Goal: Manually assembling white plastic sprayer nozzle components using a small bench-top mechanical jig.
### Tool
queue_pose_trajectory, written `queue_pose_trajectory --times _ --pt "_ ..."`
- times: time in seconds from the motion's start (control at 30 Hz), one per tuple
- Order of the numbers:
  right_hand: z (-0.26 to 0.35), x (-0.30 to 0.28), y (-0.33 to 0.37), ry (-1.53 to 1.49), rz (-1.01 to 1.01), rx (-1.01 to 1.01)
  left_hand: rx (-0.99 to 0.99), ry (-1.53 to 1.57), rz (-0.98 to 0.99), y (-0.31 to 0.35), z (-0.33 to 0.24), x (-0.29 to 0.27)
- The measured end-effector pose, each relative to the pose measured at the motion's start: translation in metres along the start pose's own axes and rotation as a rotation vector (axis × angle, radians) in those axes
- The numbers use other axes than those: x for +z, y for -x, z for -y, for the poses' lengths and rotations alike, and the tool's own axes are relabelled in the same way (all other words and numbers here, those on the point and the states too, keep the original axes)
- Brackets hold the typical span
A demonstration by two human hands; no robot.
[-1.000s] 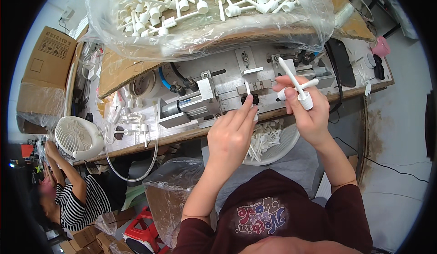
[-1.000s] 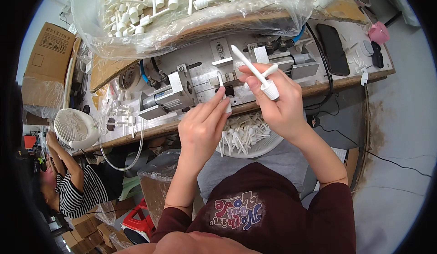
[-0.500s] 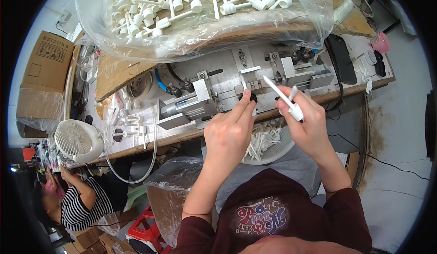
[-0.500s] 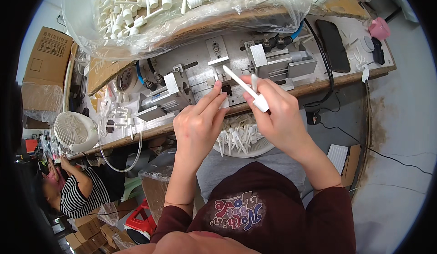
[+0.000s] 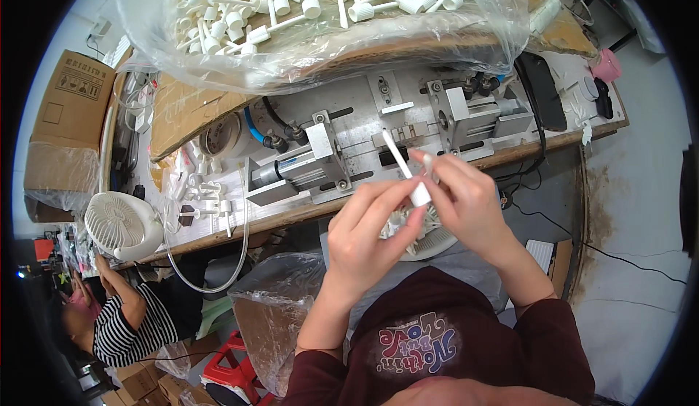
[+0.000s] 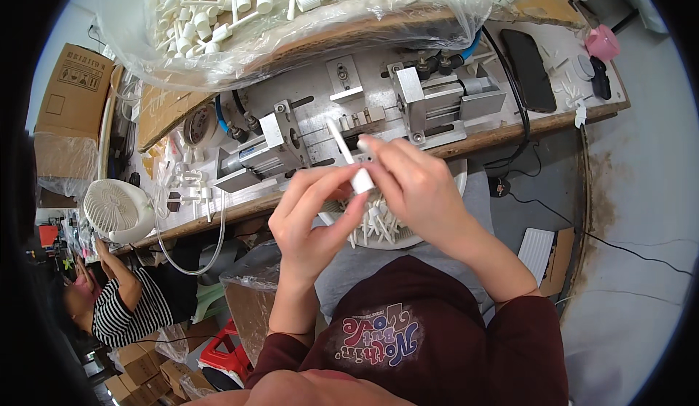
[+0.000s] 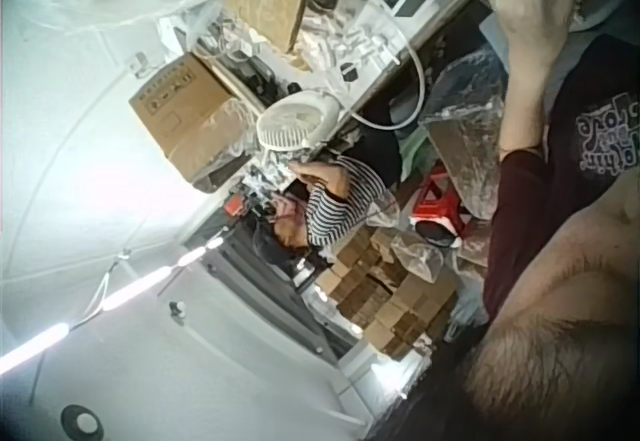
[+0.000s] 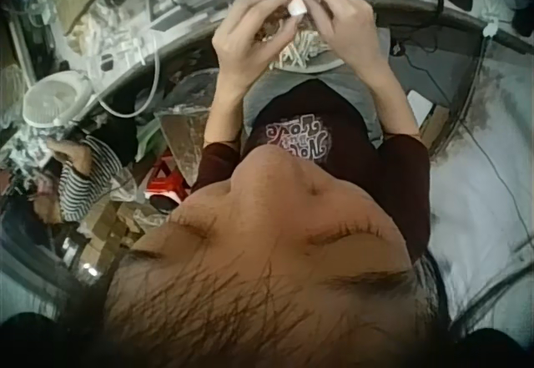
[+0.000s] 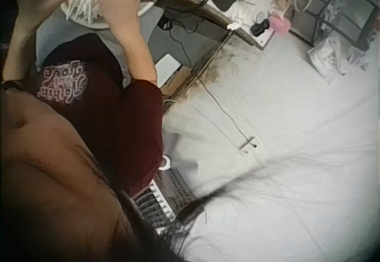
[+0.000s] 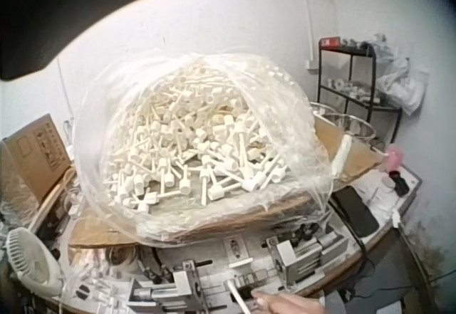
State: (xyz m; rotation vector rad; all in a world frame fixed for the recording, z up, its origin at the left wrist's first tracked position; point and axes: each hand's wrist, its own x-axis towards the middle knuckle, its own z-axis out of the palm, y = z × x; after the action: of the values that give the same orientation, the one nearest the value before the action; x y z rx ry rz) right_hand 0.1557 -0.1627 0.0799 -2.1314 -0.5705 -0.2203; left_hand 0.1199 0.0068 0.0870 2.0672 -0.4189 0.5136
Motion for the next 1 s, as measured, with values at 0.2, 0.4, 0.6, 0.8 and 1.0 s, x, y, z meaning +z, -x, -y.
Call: queue_pose_trajectory --times 0.2,0.4,0.6,0.8,1.0 --pt "-0.002 -0.005 0.004 -0.271 -0.049 0.223 0.072 -0.38 0.146 0.0 0.019 0.006" --pt "-0.003 -0.008 0.002 -0.214 -0.144 0.077 0.209 -0.514 0.195 -0.011 0.024 0.007" --pt "-0.001 -0.014 0.003 -0.195 -0.15 0.069 0.166 -0.566 0.141 -0.009 0.024 0.011" --pt "-0.001 -0.015 0.002 -0.305 -0.137 0.16 0.151 -0.548 0.185 -0.013 0.023 0.007" --pt "-0.003 -0.019 0.001 -0.644 -0.075 0.393 0.121 -0.566 0.196 -0.014 0.02 0.006"
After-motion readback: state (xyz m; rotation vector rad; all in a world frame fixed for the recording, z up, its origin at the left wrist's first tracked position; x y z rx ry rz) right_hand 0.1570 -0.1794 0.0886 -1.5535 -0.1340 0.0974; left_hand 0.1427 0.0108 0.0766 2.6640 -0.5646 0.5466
